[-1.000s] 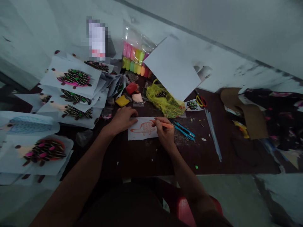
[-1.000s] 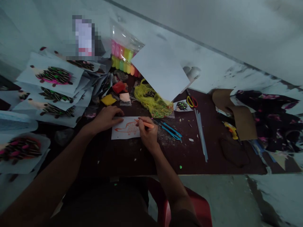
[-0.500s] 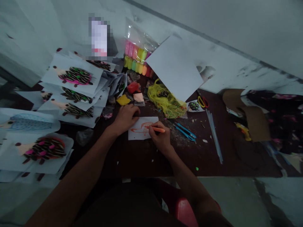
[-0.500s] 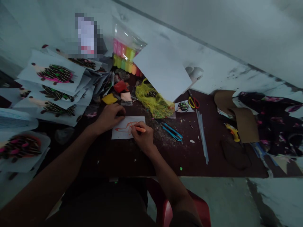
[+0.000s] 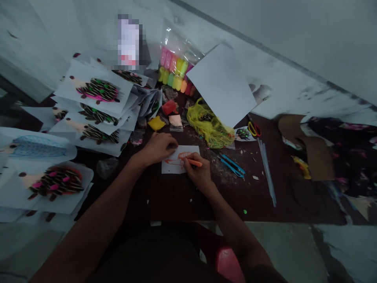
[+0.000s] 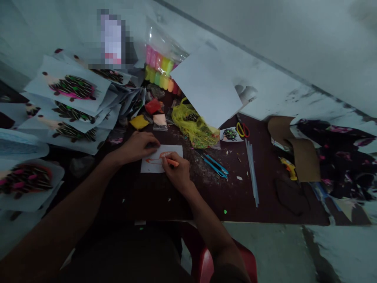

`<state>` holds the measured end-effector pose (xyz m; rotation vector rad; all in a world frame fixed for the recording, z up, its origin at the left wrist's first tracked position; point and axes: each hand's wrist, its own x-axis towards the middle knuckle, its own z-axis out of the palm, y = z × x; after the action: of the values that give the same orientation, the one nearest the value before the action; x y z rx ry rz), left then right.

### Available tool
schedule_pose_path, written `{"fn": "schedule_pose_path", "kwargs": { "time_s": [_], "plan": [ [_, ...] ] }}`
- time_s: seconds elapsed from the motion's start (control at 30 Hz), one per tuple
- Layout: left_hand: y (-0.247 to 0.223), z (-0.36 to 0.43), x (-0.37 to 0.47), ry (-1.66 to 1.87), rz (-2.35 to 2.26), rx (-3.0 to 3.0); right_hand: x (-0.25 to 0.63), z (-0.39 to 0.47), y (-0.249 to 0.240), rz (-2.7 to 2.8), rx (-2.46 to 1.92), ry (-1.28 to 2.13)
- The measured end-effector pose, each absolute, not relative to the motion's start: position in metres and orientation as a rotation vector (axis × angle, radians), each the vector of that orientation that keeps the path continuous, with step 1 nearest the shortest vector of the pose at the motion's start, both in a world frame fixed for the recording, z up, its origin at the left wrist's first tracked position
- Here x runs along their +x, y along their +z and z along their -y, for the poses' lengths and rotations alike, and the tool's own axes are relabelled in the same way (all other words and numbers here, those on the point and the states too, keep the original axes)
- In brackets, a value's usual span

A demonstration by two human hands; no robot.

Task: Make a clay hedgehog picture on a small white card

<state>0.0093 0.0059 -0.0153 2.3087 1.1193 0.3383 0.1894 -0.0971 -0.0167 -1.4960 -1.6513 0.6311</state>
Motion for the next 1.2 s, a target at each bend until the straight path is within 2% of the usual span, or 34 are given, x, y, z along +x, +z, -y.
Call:
{"fn": "schedule_pose_path", "kwargs": {
  "time_s": [1.2],
  "plan": [
    [-0.0154,-0.0059,0.0065,0.32,-1.101,2.315,0.1866,0.1009,-0.0183,1.695,-1.523,0.554]
  ]
}}
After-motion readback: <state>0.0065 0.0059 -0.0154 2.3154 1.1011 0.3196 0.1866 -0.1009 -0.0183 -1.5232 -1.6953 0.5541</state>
